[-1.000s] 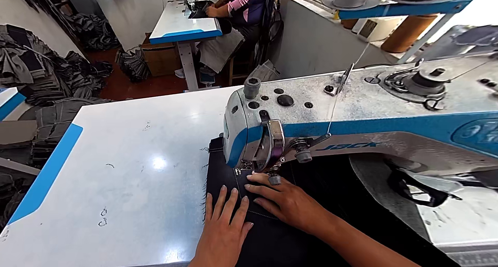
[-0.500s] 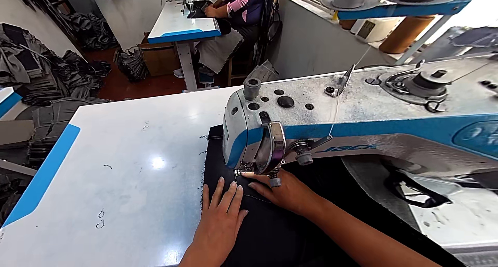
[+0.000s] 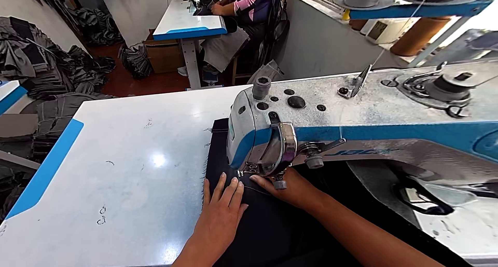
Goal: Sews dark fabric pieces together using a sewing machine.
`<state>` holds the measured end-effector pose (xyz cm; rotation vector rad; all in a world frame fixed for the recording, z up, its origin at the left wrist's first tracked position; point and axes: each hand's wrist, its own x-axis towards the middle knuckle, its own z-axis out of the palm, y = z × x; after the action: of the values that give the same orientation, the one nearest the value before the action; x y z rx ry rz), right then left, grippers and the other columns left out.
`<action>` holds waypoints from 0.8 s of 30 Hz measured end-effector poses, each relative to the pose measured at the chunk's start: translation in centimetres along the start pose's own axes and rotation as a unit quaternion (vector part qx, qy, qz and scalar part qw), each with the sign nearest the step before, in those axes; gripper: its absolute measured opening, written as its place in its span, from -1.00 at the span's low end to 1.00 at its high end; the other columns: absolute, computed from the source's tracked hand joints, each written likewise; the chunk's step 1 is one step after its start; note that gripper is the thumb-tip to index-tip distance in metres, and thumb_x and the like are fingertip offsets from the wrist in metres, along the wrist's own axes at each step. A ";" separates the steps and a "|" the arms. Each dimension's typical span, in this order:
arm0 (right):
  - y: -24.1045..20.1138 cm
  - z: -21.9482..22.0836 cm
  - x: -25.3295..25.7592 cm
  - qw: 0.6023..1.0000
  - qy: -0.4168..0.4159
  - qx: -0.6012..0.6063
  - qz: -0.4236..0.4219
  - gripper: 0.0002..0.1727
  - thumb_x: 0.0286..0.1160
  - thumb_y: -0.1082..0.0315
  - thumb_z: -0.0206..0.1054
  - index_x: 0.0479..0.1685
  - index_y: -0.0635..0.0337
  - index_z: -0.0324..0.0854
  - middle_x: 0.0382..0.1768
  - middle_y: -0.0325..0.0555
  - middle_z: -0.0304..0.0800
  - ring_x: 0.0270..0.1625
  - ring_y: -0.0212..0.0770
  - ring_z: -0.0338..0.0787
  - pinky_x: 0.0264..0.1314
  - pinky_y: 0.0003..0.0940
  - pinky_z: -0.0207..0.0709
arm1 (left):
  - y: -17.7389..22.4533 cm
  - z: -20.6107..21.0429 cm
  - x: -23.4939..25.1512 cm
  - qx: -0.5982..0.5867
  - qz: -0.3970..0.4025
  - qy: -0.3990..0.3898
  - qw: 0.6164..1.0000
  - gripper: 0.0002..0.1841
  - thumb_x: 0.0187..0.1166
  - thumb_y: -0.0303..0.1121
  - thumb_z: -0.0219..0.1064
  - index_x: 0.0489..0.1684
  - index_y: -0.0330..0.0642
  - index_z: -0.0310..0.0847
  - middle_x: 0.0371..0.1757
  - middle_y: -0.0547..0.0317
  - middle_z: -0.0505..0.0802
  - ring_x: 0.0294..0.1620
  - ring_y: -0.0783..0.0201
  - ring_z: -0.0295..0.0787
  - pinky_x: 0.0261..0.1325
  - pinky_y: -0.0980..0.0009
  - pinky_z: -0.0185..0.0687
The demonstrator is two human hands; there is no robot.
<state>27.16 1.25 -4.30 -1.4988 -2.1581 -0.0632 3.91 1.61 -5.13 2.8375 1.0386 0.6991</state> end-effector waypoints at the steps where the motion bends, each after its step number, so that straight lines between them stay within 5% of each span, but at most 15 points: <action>1: 0.0 -0.1 0.2 1.000 -0.009 0.005 0.010 -0.72 0.45 0.22 0.35 -0.45 0.24 0.79 -0.49 0.02 0.81 -0.28 -0.03 0.90 -0.25 -0.11 0.73 | -0.1 0.1 0.2 0.003 -0.001 0.000 1.000 -0.51 0.75 -0.07 0.07 0.36 -0.19 0.72 0.43 0.03 0.79 0.59 -0.22 0.57 0.50 -0.47 0.29; 9: -0.3 -0.4 0.9 0.990 -0.066 0.044 0.117 -0.77 0.51 0.26 0.40 -0.07 0.22 0.81 -0.13 0.12 0.86 0.08 0.06 0.86 0.10 0.09 0.67 | -0.9 0.1 1.1 -0.007 -0.010 0.000 1.000 -0.56 0.75 -0.08 0.10 0.23 -0.21 0.75 0.42 0.05 0.80 0.64 -0.19 0.52 0.52 -0.50 0.24; 17: 0.2 0.1 1.0 0.993 -0.057 0.015 0.105 -0.72 0.54 0.23 0.34 -0.05 0.27 0.81 -0.05 0.19 0.86 0.18 0.14 0.83 0.23 0.13 0.63 | -1.1 -0.2 1.6 -0.008 -0.009 -0.014 1.000 -0.56 0.77 -0.10 0.08 0.22 -0.23 0.74 0.42 0.03 0.79 0.64 -0.18 0.51 0.52 -0.51 0.23; 21: -1.7 -1.8 1.1 0.963 -0.149 0.062 0.214 -0.49 0.64 0.08 0.28 0.18 0.44 0.73 0.19 0.36 0.80 0.38 0.27 0.74 0.46 0.23 0.51 | -0.7 -0.1 1.1 -0.014 -0.010 0.022 1.000 -0.60 0.70 -0.13 0.17 0.18 -0.23 0.77 0.39 0.02 0.82 0.54 -0.24 0.62 0.41 -0.55 0.32; 24: -2.9 -3.7 1.5 0.963 -0.139 0.085 0.216 -0.52 0.59 0.21 0.33 0.16 0.56 0.70 0.18 0.47 0.78 0.36 0.36 0.74 0.47 0.27 0.49 | -0.4 -1.1 1.8 -0.068 -0.029 -0.008 0.997 -0.63 0.69 -0.24 0.23 0.19 -0.36 0.76 0.38 -0.15 0.80 0.55 -0.37 0.57 0.45 -0.62 0.16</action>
<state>25.62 0.27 0.27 -1.9278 -1.9243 0.4970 4.38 2.90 -3.54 2.6822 1.0243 0.7109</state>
